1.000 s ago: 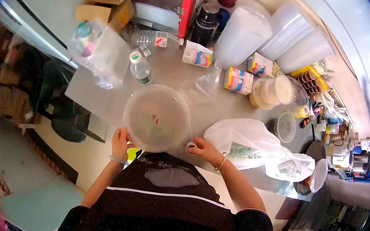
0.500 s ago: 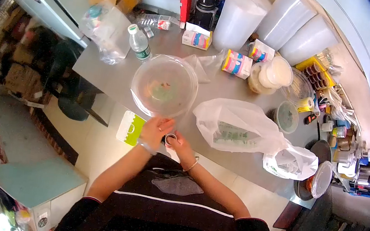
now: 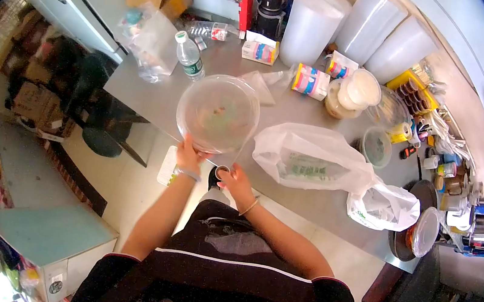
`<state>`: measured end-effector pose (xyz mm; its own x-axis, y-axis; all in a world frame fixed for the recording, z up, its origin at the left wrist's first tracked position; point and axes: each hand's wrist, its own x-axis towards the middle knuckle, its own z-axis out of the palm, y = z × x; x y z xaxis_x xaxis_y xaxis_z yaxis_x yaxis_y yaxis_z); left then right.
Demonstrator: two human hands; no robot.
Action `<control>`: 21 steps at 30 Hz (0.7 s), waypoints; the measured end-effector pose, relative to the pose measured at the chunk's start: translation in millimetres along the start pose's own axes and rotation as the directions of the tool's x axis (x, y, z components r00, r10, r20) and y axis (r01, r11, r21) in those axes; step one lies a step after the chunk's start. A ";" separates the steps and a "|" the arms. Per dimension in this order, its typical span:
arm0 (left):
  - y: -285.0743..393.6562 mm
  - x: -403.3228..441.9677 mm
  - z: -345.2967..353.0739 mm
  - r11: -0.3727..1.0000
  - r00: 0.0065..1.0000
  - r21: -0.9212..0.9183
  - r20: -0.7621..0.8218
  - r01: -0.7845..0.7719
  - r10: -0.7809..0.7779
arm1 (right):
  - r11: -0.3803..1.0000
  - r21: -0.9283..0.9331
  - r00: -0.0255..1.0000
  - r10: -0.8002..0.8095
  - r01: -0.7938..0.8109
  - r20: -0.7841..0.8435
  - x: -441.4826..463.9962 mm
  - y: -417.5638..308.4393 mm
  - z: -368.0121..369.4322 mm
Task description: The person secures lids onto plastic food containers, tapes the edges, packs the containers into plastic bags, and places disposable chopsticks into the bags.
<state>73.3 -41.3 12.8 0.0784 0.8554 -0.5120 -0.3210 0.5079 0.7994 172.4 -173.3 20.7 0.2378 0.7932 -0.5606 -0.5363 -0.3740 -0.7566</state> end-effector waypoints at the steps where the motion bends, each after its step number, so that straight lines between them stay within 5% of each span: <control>1: -12.6 -16.9 6.8 0.995 0.999 -0.097 -0.042 -0.005 0.001 | 1.000 0.006 1.000 -0.004 0.004 0.004 0.6 -0.1 0.5; 6: -16.8 -30.5 -12.5 0.959 0.990 -0.244 0.042 0.143 -0.137 | 1.000 0.003 1.000 -0.010 0.010 0.004 -22.0 -21.6 -5.1; 10: 36.2 21.6 -40.8 0.975 0.964 0.193 0.214 0.114 -0.155 | 1.000 0.010 1.000 0.003 -0.003 0.029 -15.1 -10.4 -6.8; 13: 35.4 9.8 -17.2 0.946 0.993 0.323 0.108 0.005 -0.042 | 1.000 -0.011 1.000 0.028 -0.028 0.014 -9.4 -9.4 5.5; 19: -22.1 -41.7 31.7 0.968 0.985 -0.217 -0.091 0.127 -0.149 | 1.000 -0.007 1.000 -0.009 0.009 0.025 -6.8 -7.7 5.2; 21: -13.3 -36.1 20.6 0.924 0.977 -0.326 0.000 0.201 -0.213 | 0.999 -0.030 0.999 -0.034 0.034 0.013 -4.3 -7.0 -5.9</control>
<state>94.2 -76.9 27.2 0.1445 0.7278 -0.6704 -0.5884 0.6079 0.5331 179.9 -176.9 26.5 0.2450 0.8118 -0.5300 -0.5034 -0.3607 -0.7852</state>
